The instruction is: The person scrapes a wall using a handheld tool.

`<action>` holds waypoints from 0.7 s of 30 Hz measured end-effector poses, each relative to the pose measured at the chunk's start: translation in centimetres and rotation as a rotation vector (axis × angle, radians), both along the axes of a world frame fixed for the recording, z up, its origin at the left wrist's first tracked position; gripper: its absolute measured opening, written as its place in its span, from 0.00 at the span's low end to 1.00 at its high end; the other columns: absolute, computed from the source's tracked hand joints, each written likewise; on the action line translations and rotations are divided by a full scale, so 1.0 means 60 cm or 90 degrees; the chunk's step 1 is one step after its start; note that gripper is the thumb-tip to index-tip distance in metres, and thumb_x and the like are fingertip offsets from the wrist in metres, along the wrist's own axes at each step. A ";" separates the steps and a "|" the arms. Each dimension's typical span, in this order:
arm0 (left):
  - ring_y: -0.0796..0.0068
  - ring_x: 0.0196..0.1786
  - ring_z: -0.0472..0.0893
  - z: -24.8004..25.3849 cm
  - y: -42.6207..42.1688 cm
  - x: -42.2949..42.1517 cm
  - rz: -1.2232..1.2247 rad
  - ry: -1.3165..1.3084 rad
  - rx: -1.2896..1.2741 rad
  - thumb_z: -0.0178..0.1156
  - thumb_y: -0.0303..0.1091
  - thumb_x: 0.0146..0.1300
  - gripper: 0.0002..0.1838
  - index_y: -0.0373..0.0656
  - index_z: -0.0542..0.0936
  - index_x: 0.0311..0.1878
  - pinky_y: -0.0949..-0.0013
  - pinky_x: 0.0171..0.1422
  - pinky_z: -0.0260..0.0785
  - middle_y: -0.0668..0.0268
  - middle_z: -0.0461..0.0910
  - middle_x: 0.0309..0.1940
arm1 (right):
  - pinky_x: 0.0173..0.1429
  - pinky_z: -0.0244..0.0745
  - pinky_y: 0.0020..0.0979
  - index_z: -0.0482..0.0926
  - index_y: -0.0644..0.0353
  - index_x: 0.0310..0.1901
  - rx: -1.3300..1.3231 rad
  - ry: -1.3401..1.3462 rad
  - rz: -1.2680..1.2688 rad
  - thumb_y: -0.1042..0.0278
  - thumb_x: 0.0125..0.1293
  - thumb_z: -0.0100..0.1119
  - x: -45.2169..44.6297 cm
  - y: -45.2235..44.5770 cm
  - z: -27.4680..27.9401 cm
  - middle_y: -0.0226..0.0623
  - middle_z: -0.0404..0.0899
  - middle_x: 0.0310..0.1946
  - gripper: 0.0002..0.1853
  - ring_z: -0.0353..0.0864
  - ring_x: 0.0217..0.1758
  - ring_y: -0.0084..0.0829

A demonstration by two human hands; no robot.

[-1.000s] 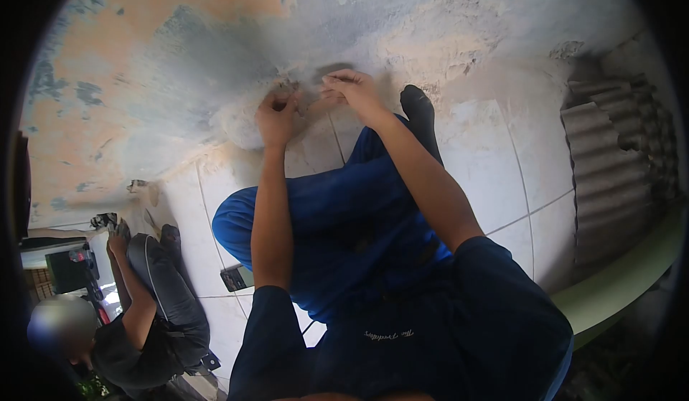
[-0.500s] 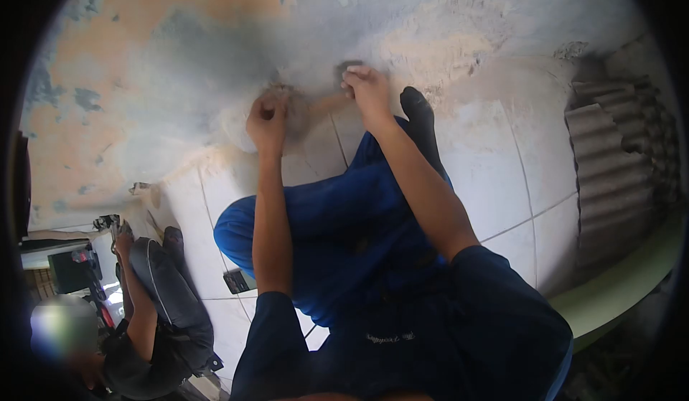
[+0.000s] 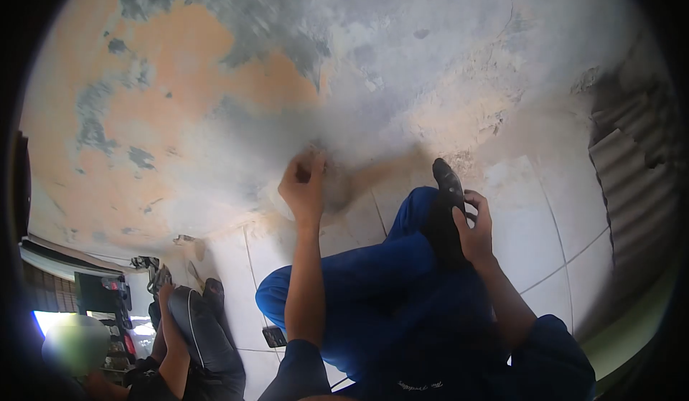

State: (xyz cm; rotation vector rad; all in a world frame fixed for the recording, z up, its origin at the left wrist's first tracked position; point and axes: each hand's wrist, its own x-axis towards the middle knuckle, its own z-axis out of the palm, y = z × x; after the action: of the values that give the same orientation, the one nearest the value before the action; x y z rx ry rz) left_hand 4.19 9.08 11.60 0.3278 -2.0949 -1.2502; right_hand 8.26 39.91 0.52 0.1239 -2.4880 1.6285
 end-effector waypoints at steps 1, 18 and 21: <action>0.83 0.32 0.80 0.029 0.010 -0.009 -0.007 0.054 0.006 0.69 0.27 0.63 0.06 0.33 0.85 0.39 0.78 0.39 0.73 0.66 0.84 0.29 | 0.64 0.70 0.41 0.69 0.63 0.56 -0.049 -0.068 -0.005 0.70 0.66 0.63 -0.003 0.005 -0.005 0.50 0.70 0.62 0.20 0.73 0.64 0.45; 0.80 0.29 0.84 0.113 0.045 -0.150 0.187 0.385 -0.254 0.73 0.29 0.60 0.06 0.37 0.85 0.33 0.76 0.32 0.75 0.64 0.87 0.28 | 0.64 0.74 0.40 0.64 0.65 0.59 -0.180 -0.012 -0.008 0.69 0.65 0.63 0.000 -0.039 0.006 0.49 0.63 0.64 0.25 0.71 0.64 0.41; 0.80 0.29 0.84 0.142 0.038 -0.158 0.144 0.439 -0.211 0.73 0.30 0.60 0.07 0.38 0.85 0.32 0.76 0.32 0.76 0.64 0.86 0.27 | 0.64 0.74 0.41 0.63 0.65 0.59 -0.163 -0.018 -0.001 0.67 0.65 0.63 -0.003 -0.036 0.000 0.48 0.61 0.64 0.26 0.71 0.64 0.40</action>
State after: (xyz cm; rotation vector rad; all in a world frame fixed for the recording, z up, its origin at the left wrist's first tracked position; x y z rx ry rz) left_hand -5.28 11.38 20.13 -0.0245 -1.5699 -0.7207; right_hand 8.07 37.76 0.50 0.0674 -2.2716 1.9418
